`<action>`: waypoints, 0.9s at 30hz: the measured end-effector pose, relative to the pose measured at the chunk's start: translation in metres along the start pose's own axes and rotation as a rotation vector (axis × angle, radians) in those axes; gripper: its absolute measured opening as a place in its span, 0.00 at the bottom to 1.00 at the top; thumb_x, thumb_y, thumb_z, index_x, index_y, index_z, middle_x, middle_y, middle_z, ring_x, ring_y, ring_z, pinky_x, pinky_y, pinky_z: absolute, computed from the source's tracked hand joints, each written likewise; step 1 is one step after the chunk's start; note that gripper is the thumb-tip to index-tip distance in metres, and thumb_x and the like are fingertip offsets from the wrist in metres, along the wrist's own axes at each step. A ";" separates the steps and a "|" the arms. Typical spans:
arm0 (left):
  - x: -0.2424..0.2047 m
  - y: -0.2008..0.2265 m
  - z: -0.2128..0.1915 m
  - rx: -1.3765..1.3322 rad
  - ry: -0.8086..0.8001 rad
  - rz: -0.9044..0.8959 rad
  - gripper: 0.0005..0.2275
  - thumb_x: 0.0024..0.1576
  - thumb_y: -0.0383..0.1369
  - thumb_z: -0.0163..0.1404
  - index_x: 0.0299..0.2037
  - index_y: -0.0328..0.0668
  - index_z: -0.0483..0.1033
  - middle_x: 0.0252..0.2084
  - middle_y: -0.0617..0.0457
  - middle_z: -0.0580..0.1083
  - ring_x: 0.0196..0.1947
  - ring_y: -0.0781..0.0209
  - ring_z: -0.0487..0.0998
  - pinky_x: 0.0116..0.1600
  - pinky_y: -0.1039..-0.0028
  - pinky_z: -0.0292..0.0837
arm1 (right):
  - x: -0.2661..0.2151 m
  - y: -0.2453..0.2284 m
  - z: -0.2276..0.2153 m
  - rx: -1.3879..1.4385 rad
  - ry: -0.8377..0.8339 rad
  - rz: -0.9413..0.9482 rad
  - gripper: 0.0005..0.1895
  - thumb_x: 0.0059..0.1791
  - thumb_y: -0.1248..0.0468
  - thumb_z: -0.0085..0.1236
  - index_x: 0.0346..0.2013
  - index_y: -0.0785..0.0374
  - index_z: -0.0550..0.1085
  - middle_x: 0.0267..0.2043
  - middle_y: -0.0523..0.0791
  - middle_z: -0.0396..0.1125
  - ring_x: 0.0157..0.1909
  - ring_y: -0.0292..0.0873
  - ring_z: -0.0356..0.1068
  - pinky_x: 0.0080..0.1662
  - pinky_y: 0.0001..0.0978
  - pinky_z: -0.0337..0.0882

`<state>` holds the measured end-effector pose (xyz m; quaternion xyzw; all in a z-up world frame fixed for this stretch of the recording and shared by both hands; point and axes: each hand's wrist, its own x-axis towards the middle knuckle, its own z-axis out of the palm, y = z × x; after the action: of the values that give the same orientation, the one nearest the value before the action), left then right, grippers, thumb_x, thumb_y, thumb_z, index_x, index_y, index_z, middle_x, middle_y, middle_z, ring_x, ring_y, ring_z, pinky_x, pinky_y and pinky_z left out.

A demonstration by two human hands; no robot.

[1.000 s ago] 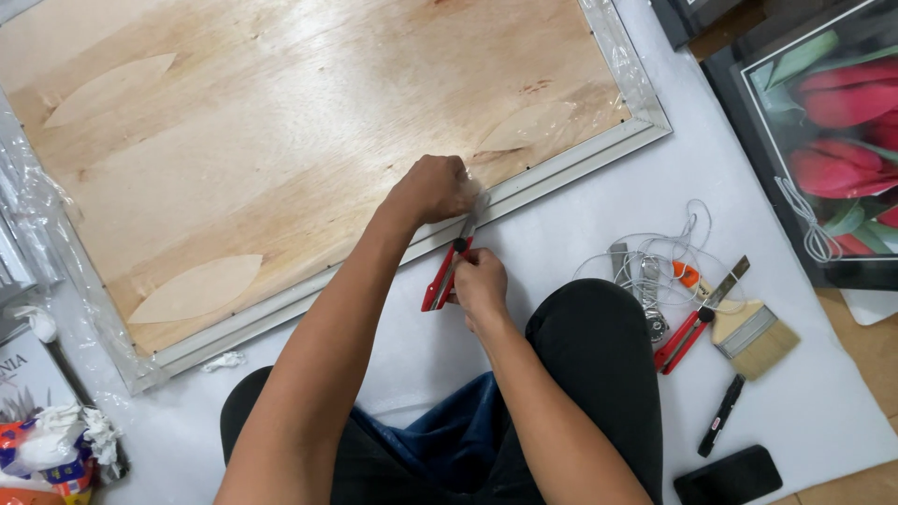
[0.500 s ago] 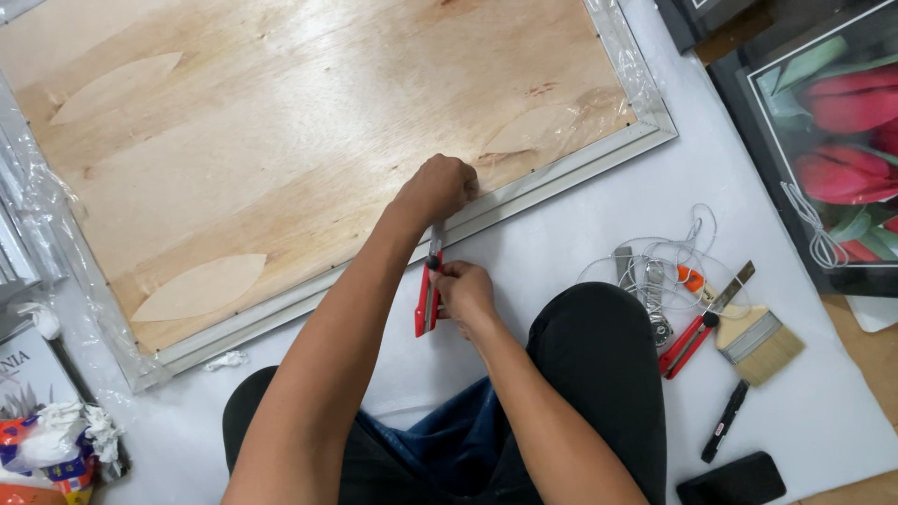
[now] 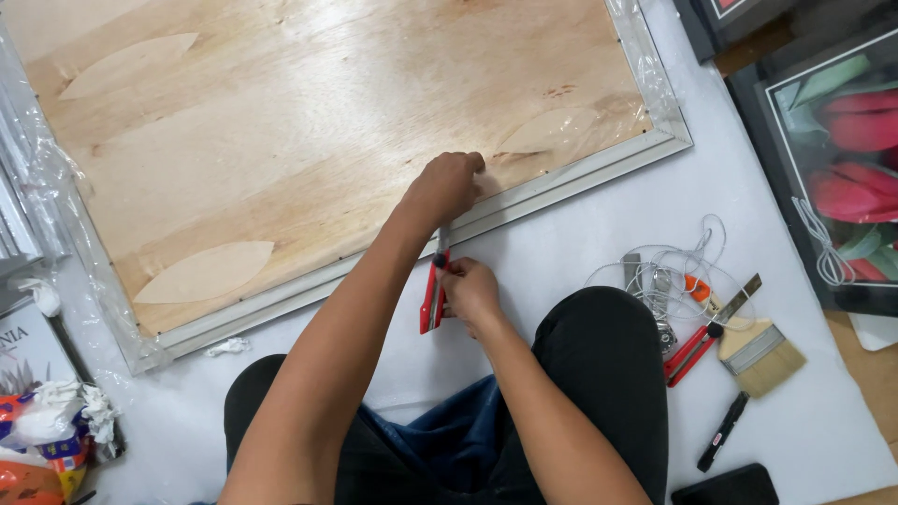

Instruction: Wrapping a large picture frame in protective plastic film and trimming the edges

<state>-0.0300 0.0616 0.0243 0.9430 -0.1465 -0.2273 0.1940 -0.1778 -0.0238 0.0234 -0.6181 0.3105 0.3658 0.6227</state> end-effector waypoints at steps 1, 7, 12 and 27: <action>-0.009 0.001 -0.009 0.050 0.047 -0.001 0.15 0.53 0.31 0.61 0.49 0.37 0.76 0.42 0.40 0.78 0.45 0.39 0.82 0.49 0.53 0.80 | -0.007 -0.008 -0.003 -0.008 0.015 -0.015 0.22 0.52 0.62 0.56 0.56 0.75 0.71 0.45 0.61 0.70 0.43 0.57 0.76 0.36 0.49 0.82; -0.052 -0.068 0.030 0.290 0.024 -0.058 0.13 0.56 0.34 0.56 0.48 0.35 0.73 0.41 0.42 0.75 0.43 0.43 0.80 0.47 0.54 0.80 | -0.001 -0.006 0.008 0.106 0.130 -0.032 0.19 0.53 0.62 0.53 0.53 0.74 0.72 0.44 0.60 0.70 0.44 0.57 0.75 0.39 0.51 0.81; -0.066 -0.052 -0.011 0.075 -0.019 -0.049 0.08 0.59 0.31 0.53 0.43 0.36 0.80 0.37 0.42 0.78 0.40 0.42 0.82 0.47 0.56 0.80 | -0.013 -0.013 0.017 0.056 0.077 -0.026 0.21 0.52 0.61 0.56 0.53 0.75 0.72 0.43 0.58 0.68 0.45 0.54 0.74 0.40 0.50 0.82; -0.051 -0.041 -0.022 -0.111 -0.080 -0.132 0.07 0.54 0.30 0.58 0.40 0.43 0.86 0.35 0.41 0.81 0.39 0.38 0.84 0.47 0.54 0.81 | -0.016 0.009 0.050 0.013 -0.021 -0.014 0.22 0.52 0.61 0.57 0.56 0.76 0.72 0.43 0.60 0.71 0.41 0.55 0.76 0.36 0.47 0.82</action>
<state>-0.0551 0.1233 0.0434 0.9285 -0.0791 -0.2850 0.2245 -0.1976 0.0245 0.0338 -0.6123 0.3017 0.3660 0.6326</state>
